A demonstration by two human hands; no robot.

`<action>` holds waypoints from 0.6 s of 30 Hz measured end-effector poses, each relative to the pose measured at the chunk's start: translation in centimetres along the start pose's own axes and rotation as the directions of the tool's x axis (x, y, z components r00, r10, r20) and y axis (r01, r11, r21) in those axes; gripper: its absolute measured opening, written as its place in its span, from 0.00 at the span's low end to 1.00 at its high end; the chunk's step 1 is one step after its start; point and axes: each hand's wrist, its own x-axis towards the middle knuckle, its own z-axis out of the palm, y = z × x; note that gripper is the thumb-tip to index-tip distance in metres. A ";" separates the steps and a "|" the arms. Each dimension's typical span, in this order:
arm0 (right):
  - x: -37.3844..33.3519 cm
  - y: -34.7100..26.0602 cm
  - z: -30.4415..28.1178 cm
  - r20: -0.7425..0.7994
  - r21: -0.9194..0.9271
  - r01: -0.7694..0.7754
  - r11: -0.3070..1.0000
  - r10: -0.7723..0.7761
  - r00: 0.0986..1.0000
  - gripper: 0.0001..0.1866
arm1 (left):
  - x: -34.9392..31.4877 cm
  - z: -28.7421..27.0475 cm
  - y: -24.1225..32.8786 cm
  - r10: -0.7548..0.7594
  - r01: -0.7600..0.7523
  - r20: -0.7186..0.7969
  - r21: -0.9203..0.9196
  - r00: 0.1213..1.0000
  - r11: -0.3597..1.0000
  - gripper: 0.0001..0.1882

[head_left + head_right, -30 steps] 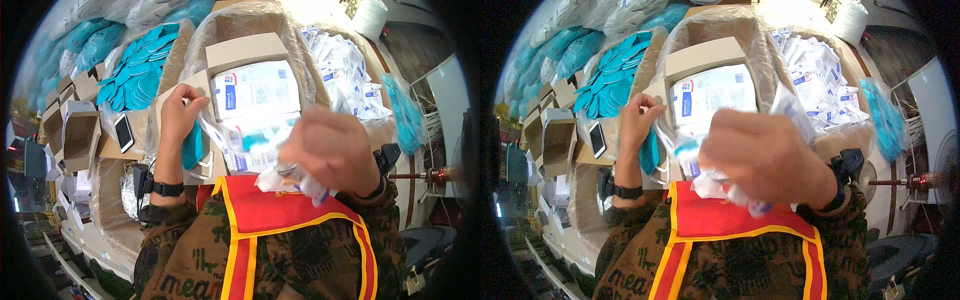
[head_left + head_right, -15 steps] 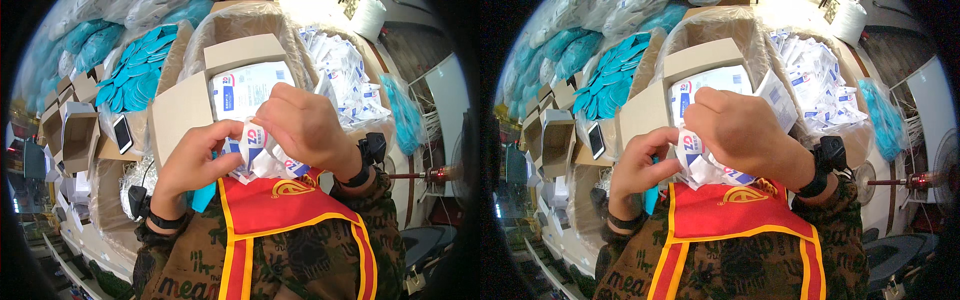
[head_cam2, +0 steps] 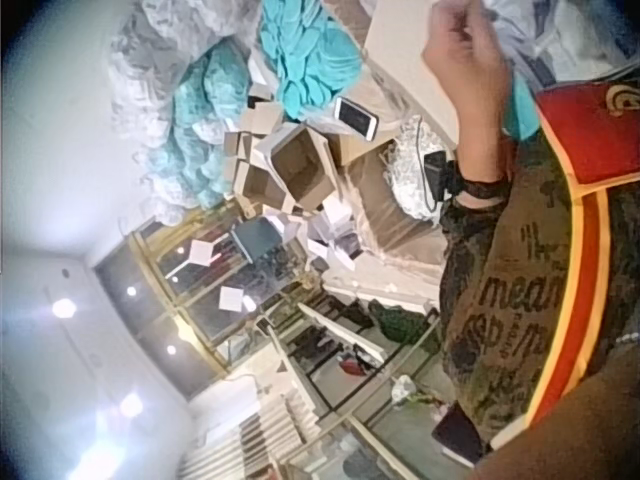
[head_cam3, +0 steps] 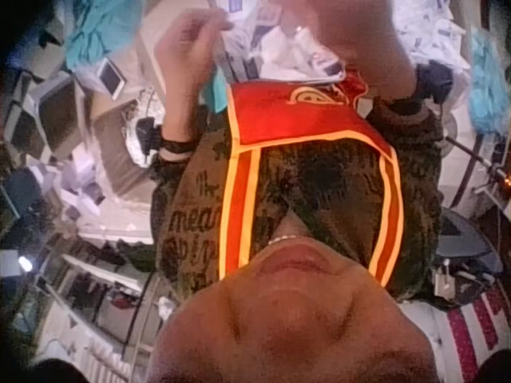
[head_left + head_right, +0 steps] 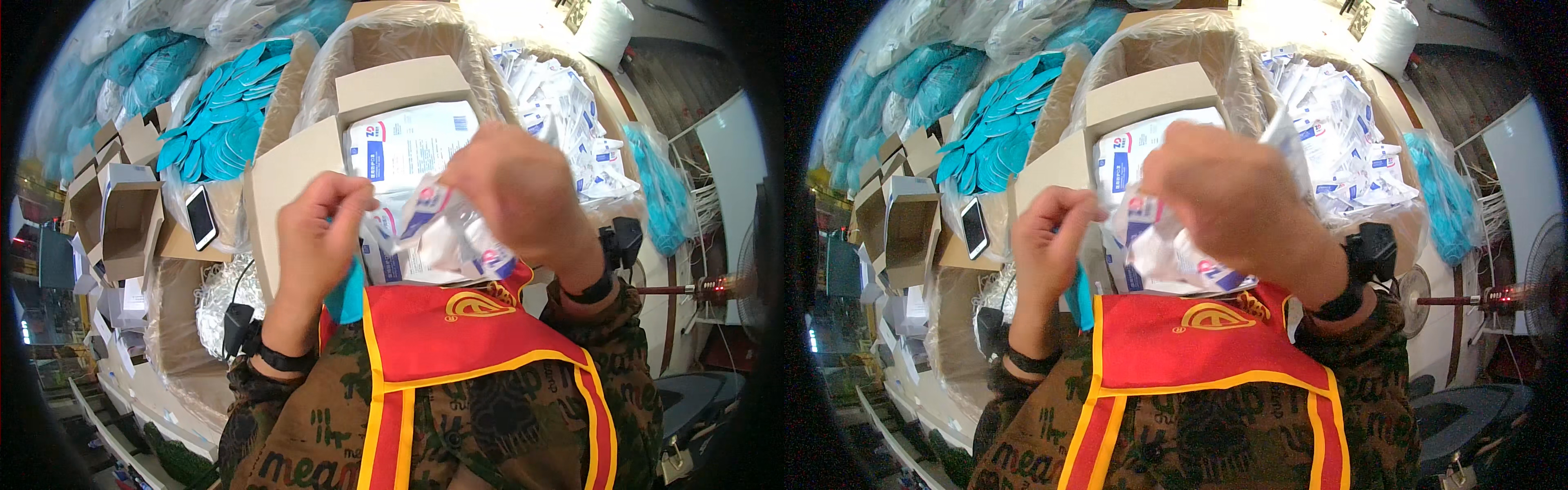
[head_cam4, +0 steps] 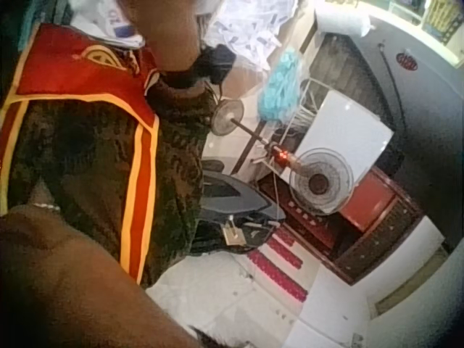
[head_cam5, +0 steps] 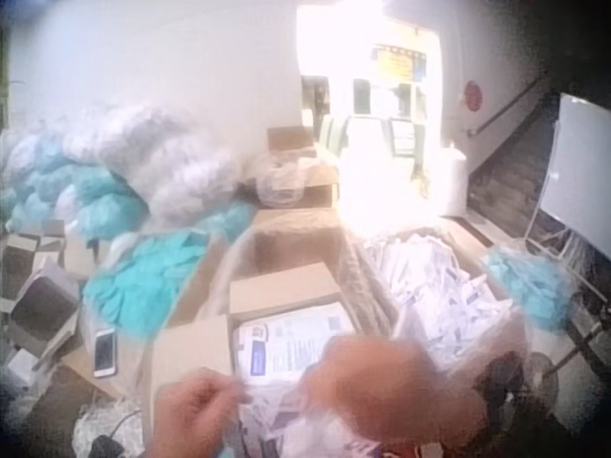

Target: The recorder is placing teal face masks into small plastic bags and then packing the bags into boxes.

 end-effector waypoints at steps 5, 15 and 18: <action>0.0 0.9 0.2 -0.063 0.167 -0.106 0.980 0.118 0.991 0.06 | -0.2 -0.1 0.9 0.000 0.000 0.079 0.008 0.997 1.000 0.09; -0.3 0.1 2.5 0.006 -0.023 0.019 1.000 -0.019 1.000 0.05 | 0.4 -0.8 1.1 0.061 -0.125 0.341 0.169 0.938 0.978 0.17; -0.1 -1.2 2.4 0.114 0.047 -0.015 0.999 0.009 0.993 0.08 | 0.0 0.4 0.7 0.166 -0.185 0.251 0.053 0.954 0.981 0.15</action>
